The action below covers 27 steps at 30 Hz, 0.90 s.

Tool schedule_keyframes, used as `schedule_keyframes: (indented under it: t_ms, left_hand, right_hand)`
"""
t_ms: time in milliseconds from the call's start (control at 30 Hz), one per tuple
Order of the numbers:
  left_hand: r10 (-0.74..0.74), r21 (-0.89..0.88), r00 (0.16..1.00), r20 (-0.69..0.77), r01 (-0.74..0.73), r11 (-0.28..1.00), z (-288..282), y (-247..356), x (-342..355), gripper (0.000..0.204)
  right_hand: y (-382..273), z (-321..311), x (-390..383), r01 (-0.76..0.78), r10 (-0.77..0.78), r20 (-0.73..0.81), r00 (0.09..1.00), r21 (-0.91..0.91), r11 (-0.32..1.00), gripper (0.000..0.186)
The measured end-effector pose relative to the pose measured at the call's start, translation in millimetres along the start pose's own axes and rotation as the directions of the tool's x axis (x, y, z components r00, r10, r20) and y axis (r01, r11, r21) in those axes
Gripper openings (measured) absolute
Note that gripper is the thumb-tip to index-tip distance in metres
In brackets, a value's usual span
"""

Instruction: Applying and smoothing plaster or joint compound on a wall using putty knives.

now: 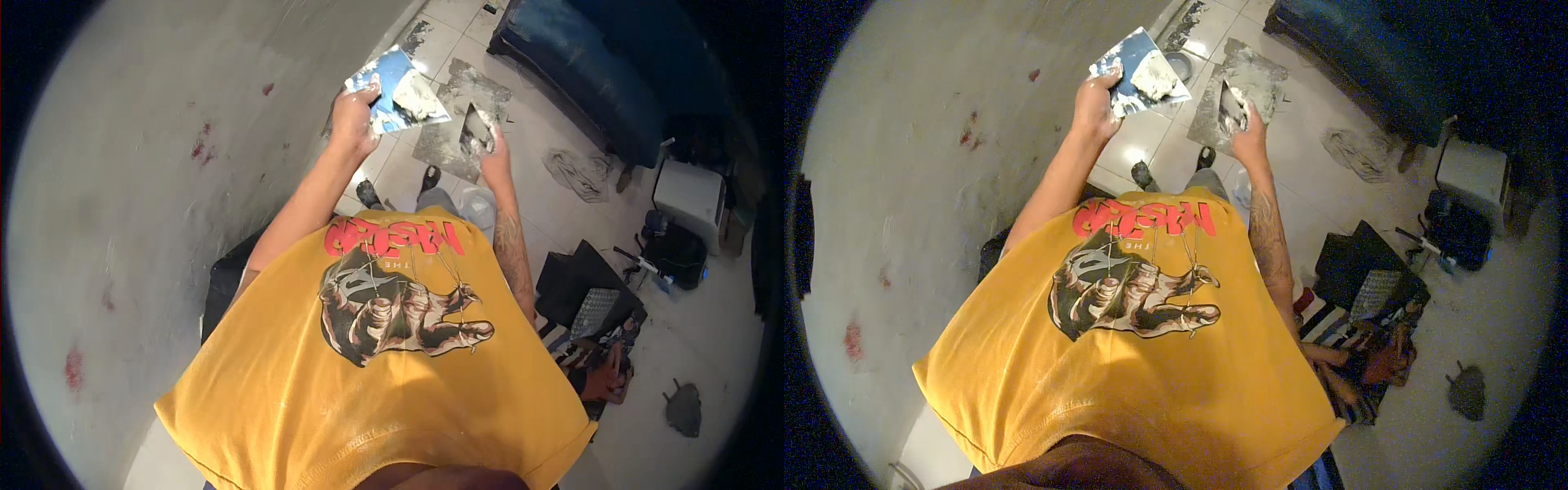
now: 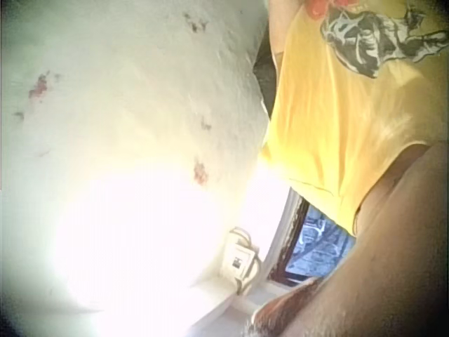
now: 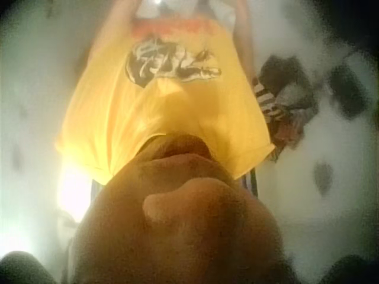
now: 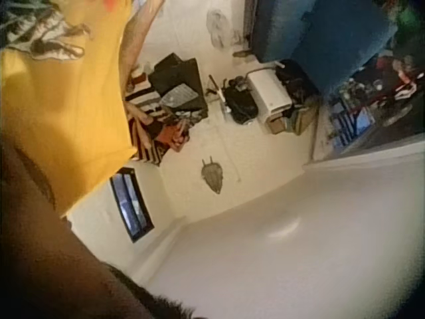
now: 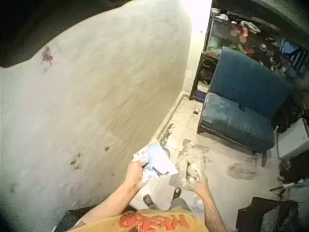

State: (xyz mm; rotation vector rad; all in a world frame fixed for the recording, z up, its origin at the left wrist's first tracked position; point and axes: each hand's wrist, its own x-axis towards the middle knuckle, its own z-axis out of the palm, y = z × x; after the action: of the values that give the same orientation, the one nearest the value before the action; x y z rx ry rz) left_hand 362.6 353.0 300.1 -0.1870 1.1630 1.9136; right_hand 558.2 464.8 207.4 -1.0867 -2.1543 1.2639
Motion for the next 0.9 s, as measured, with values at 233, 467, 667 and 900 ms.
schedule_keyframes:
  t_ms: [233,467,667,900]
  left_hand:
    - [0.248,0.141,0.969,-0.009,-0.244,0.959,6,-7,28,0.008]
    - [0.239,0.342,0.971,-0.017,-0.219,0.914,28,-18,24,0.004]
    - [0.228,0.474,0.961,-0.157,-0.13,0.871,13,-35,47,0.01]
    - [-0.032,0.218,0.991,0.13,0.003,0.976,13,5,39,0.014]
  right_hand:
    - [-149,-47,3,0.34,-0.3,0.214,0.93,-0.188,0.921,0.04]
    - [-132,-20,-1,0.45,-0.328,0.344,0.88,-0.379,0.809,0.039]
    - [-128,-28,-2,0.441,-0.21,0.533,0.82,-0.353,0.825,0.041]
    - [-122,-94,10,0.484,-0.384,0.488,0.784,-0.094,0.87,0.047]
